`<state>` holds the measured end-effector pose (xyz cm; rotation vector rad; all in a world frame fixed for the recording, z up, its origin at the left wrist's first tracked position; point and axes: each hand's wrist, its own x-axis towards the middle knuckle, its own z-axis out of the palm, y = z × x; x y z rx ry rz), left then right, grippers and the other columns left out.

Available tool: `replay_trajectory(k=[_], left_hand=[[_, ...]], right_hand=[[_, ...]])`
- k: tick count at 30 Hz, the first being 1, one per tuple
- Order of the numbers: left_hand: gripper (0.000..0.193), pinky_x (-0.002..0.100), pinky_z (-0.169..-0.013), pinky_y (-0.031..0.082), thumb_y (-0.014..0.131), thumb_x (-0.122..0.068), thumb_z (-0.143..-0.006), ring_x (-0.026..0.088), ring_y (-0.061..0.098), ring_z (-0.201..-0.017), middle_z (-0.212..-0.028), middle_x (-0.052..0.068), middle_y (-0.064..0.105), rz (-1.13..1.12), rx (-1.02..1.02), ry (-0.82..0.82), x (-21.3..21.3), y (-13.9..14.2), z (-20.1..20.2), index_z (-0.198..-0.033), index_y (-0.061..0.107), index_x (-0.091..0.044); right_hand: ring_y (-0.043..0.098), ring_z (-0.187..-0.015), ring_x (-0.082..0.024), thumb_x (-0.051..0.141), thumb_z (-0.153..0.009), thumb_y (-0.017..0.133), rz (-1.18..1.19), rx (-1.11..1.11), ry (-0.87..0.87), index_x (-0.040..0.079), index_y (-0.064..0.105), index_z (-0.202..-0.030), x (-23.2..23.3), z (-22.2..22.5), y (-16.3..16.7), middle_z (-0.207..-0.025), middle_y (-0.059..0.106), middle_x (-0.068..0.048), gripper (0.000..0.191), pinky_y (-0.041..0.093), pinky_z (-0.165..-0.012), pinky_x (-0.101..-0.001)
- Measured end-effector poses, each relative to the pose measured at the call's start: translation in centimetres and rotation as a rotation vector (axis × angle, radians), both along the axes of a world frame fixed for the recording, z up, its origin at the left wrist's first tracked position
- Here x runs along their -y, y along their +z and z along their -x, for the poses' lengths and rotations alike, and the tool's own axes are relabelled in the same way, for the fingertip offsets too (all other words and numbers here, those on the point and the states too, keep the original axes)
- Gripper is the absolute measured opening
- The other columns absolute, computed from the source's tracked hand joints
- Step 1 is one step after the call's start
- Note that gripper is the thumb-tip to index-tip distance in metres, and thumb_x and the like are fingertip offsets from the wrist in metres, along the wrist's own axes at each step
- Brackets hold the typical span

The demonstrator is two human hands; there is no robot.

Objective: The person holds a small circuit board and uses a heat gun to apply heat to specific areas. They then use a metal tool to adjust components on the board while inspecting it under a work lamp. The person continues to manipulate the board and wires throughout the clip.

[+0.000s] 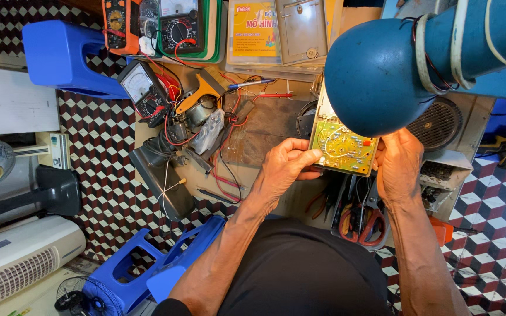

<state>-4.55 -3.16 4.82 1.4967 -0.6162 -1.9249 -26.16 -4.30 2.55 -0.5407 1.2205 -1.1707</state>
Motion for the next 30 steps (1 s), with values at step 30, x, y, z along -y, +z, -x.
replay_trajectory(k=[30], left_hand=[[0.042, 0.029, -0.083, 0.062, 0.069, -0.015, -0.094, 0.016, 0.073, -0.096, -0.108, 0.015, 0.076, 0.038, -0.044, -0.039, 0.1, 0.9, -0.3, -0.129, 0.058, 0.007]], right_hand=[[0.057, -0.066, -0.005, 0.021, -0.112, 0.055, -0.007, 0.037, -0.022, 0.003, 0.065, -0.113, 0.1, 0.3, -0.8, -0.093, 0.068, -0.004, 0.020, 0.040, -0.055, -0.0194]])
